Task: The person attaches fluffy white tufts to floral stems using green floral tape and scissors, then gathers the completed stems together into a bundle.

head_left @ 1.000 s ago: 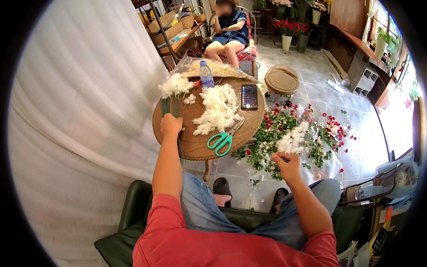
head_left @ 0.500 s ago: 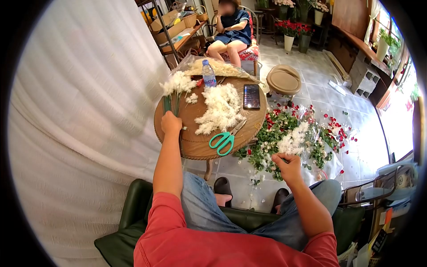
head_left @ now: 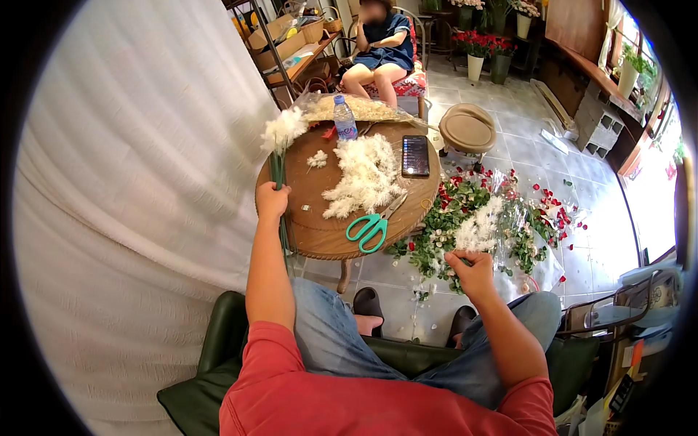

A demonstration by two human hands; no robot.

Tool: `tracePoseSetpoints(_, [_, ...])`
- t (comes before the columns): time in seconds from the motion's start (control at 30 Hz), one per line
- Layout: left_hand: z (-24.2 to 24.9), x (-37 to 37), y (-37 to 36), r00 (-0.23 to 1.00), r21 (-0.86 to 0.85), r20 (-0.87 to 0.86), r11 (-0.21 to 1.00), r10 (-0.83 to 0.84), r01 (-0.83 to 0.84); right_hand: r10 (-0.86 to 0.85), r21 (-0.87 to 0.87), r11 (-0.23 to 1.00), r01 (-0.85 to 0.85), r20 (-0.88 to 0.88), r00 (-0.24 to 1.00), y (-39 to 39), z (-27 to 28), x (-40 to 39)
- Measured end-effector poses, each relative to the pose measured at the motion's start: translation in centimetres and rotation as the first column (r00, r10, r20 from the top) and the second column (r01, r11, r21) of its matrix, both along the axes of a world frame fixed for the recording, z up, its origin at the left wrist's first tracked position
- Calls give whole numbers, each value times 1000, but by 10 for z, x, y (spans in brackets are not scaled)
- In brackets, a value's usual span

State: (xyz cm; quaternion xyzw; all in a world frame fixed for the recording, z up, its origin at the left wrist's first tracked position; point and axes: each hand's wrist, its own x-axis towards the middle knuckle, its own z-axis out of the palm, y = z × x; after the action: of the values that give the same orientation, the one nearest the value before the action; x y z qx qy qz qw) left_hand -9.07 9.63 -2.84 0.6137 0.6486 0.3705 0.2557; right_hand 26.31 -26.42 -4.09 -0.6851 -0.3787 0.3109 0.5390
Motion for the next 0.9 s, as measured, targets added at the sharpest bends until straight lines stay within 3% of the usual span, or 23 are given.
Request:
tracePoseSetpoints(0.17, [8, 2, -12, 985, -8, 173, 1000, 19, -18, 4, -22, 1000, -4, 11, 1000, 1, -4, 2])
tracePoseSetpoints(0.27, [4, -1, -16, 999, 48, 35, 998, 40, -42, -2, 3, 1000, 2, -2, 1000, 2, -9, 2])
tracePoseSetpoints(0.33, [-5, -5, -7, 970, 190, -228, 981, 83, -39, 1, 6, 1000, -1, 17, 1000, 1, -7, 1])
tracePoseSetpoints(0.43, [-13, -2, -1, 926, 153, -346, 982, 154, -106, 0, 25, 1000, -1, 18, 1000, 1, -9, 1])
tracePoseSetpoints(0.57, [-15, 1, 3, 904, 122, -387, 982, 181, -144, 1, 12, 1000, -2, 18, 1000, 1, -10, 3])
tracePoseSetpoints(0.63, [-2, 4, -4, 907, -7, -396, 987, 144, -159, -11, 10, 1000, 11, -8, 1000, 1, -9, 3])
tracePoseSetpoints(0.9, [8, 13, -11, 898, 1, -407, 983, 166, -181, 4, 22, 1000, -4, 15, 1000, 0, -7, 2])
